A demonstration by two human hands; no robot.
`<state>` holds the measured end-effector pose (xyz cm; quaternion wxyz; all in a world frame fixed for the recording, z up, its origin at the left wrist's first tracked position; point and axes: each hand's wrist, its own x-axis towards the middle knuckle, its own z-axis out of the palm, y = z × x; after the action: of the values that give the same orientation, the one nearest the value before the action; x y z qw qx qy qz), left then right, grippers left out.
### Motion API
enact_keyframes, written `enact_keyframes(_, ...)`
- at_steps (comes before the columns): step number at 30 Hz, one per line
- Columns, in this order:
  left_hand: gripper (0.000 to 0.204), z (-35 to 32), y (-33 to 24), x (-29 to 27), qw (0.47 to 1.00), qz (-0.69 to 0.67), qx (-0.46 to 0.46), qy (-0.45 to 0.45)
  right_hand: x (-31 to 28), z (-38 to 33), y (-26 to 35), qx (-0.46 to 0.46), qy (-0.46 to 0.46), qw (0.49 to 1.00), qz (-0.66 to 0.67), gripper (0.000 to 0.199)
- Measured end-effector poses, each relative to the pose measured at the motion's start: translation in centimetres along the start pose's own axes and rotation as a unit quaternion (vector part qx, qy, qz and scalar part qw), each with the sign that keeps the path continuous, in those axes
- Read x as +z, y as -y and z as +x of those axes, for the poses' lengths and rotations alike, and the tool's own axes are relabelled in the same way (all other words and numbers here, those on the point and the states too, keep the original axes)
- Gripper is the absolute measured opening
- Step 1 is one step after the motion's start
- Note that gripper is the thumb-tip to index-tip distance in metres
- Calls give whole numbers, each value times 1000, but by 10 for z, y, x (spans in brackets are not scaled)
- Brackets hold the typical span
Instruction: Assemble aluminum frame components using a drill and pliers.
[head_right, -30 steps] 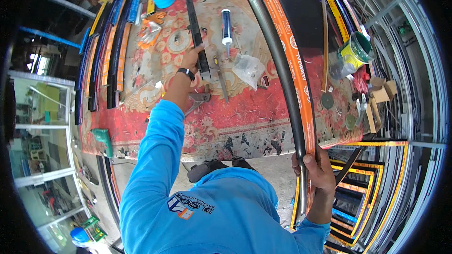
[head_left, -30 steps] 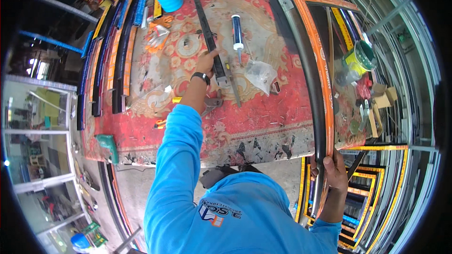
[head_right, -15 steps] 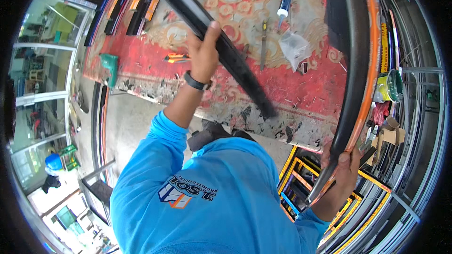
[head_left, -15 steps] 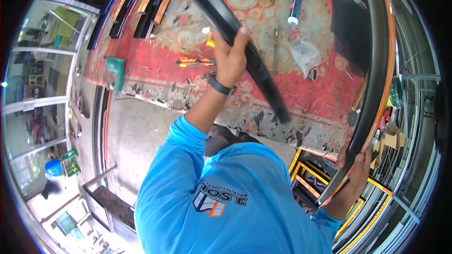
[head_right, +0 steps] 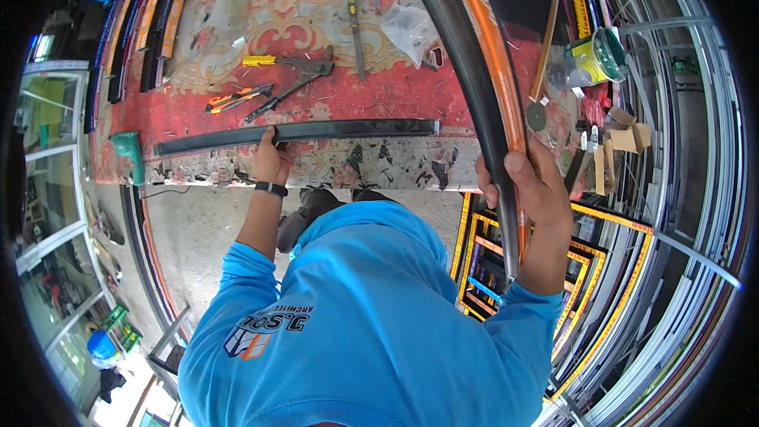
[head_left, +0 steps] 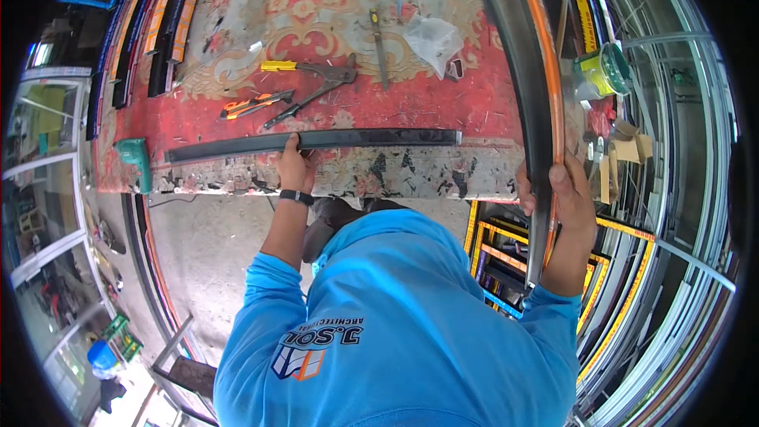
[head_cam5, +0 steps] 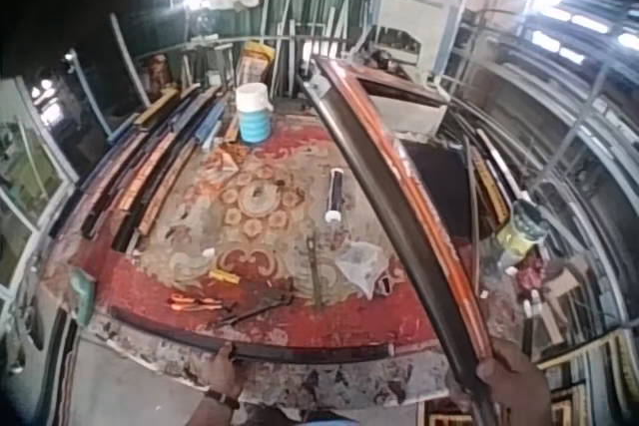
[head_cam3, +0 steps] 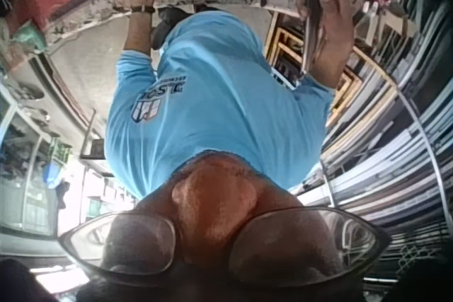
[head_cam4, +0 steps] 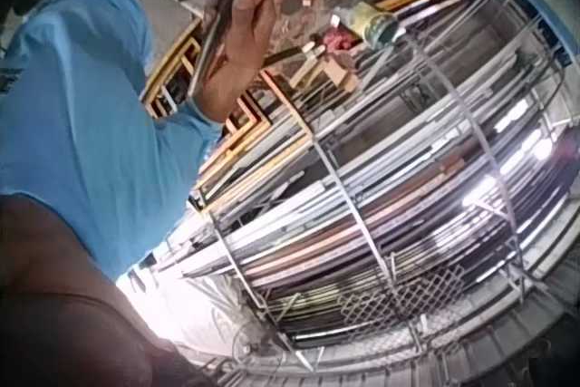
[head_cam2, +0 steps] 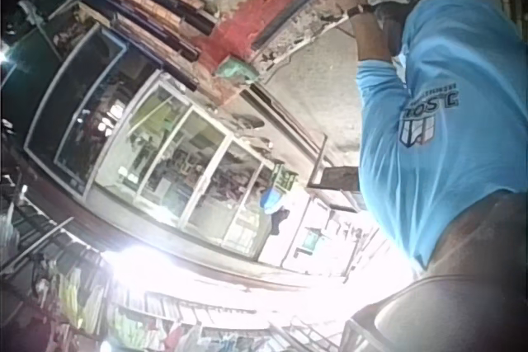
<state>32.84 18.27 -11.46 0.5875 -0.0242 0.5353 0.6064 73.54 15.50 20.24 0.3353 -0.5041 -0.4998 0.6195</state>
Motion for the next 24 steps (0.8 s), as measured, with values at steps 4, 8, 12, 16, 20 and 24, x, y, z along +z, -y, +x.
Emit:
enact_keyframes(4,22,-2,15,-5,993,104,-36,32,0,-5,8,-14,9,999,27,76)
enact_keyframes(8,22,-15,-24,-15,919,328,-189,111,-8,-15,16,-7,27,998,53,83)
enact_keyframes(12,26,-36,-56,-4,888,266,-1,375,-2,-23,40,0,9,999,39,84)
enact_keyframes(16,54,-107,-140,159,760,416,265,424,4,-11,75,16,71,997,27,81)
enact_keyframes(20,54,-162,-157,267,733,78,221,638,24,10,129,77,145,984,-72,70)
enact_keyframes(24,63,-187,-185,304,723,51,154,671,36,33,164,101,56,974,-193,74)
